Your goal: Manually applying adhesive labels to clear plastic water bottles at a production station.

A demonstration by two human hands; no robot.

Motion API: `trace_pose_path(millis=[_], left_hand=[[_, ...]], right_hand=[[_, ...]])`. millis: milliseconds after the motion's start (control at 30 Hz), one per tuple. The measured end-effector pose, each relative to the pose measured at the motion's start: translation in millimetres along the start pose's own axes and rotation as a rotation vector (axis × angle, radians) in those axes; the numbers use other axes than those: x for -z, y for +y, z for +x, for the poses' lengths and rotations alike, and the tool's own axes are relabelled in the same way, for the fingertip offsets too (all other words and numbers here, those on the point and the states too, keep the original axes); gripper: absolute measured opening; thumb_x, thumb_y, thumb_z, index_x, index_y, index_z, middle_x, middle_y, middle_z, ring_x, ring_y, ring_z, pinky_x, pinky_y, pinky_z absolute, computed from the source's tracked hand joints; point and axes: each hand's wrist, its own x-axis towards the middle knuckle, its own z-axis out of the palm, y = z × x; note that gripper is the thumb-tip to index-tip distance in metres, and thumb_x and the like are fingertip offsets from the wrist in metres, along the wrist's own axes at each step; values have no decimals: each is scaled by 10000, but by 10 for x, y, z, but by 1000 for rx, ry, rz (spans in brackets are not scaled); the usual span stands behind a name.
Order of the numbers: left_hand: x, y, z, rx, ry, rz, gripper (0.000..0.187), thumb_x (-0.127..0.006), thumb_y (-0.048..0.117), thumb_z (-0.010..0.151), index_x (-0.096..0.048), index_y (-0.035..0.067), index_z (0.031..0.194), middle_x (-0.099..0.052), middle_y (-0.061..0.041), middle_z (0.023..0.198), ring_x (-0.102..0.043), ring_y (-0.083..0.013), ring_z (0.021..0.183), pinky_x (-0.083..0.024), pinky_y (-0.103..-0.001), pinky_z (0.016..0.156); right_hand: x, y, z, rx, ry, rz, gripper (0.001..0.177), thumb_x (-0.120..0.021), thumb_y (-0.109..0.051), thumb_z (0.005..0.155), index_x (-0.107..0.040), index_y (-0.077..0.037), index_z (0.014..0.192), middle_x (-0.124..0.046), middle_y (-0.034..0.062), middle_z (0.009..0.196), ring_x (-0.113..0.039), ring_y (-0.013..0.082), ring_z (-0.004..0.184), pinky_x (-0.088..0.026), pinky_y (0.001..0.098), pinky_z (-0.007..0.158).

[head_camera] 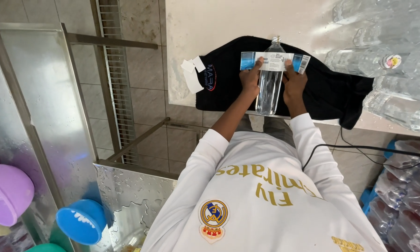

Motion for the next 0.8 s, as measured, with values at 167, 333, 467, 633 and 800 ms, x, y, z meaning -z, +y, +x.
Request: trace_pose_path(millis=[167,333,467,633,800], left_hand=[[30,134,-280,-41,-27,-127,1166,-912,366,856,-212,-255,1551,-344,-344,1476,-413,-492,1477,-348,-678,1266],[382,111,-241,-99,-108,-250,962,-944,312,890,-375,-223,1451,-459,-144,1190,-519,-283,1298,-386,-608,1178],[541,171,-306,-178,-211,-343,377,-939,257,951,-732,-6,1124,-680,-67,992,-686,-196,1023,-508,-459,934],[376,788,-743,-343,-360,-367,250,-917,229,966,-766,54,1062,-706,-71,951,-707,-196,875,-534,-395,736],[314,1115,-903,-444,-569,-443,389,-812,135,1075,-692,96,1443,-751,-94,1131,-766,-259,1054,-639,-502,950]], right_hand=[[138,133,-306,113,-168,-45,706,-939,-318,1068,-439,-125,1527,-549,43,1192,-549,146,1178,-450,439,1124],[271,247,-322,74,-431,-221,952,-987,-316,970,-342,-16,1603,-604,129,1372,-622,166,1235,-562,368,1086],[179,105,-378,145,-528,-411,785,-1021,-304,909,-568,-30,1489,-685,147,1244,-668,190,1159,-587,420,988],[-95,-368,-716,268,-544,-393,798,-1020,-287,907,-581,-27,1522,-674,176,1287,-658,228,1205,-576,469,1003],[-299,-839,-1102,473,-544,-330,605,-998,-234,920,-652,12,1351,-685,150,1143,-660,184,1080,-590,408,930]])
